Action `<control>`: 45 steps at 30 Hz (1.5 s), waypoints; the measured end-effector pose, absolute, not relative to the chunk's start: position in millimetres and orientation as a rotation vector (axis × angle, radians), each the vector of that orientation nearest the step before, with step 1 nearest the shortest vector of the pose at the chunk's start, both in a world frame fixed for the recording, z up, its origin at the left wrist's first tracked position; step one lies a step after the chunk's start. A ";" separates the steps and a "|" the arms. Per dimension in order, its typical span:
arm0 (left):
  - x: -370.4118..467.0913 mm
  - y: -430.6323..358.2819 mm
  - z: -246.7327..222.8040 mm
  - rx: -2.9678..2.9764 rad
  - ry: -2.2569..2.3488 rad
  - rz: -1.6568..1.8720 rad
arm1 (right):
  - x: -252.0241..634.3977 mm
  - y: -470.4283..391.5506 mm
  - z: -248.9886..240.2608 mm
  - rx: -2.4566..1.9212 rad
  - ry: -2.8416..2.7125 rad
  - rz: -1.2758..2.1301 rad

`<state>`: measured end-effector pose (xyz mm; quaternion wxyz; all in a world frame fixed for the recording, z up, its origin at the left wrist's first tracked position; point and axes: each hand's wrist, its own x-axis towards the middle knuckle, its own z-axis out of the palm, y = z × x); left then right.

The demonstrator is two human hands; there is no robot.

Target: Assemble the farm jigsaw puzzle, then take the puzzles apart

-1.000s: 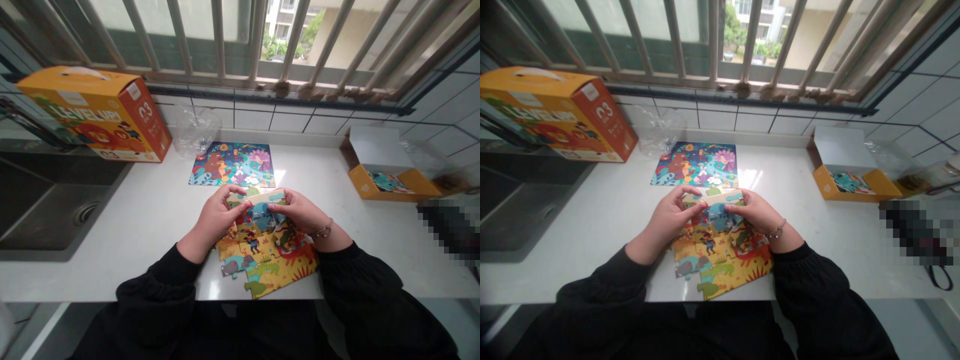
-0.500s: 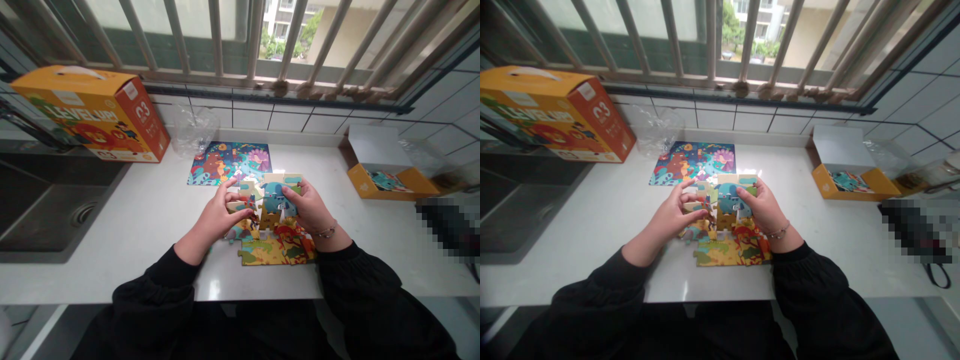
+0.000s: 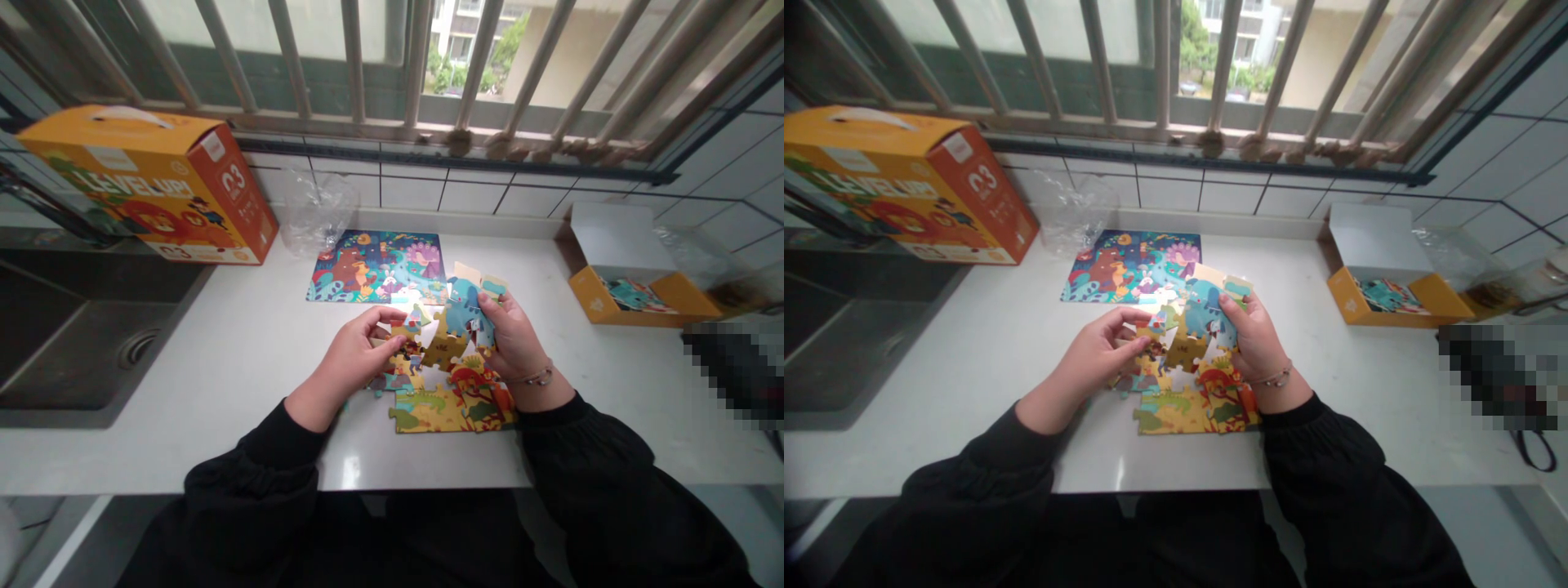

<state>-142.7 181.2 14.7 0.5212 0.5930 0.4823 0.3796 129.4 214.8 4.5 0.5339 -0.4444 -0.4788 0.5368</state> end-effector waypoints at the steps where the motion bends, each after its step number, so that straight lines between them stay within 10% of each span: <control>1: -142.9 180.8 15.1 1.421 1.160 0.886 | 128.6 214.8 4.0 -1.058 -1.121 1.296; 45: -118.1 178.5 12.7 1.732 1.191 0.823 | 120.3 215.2 2.2 -1.045 -1.165 1.259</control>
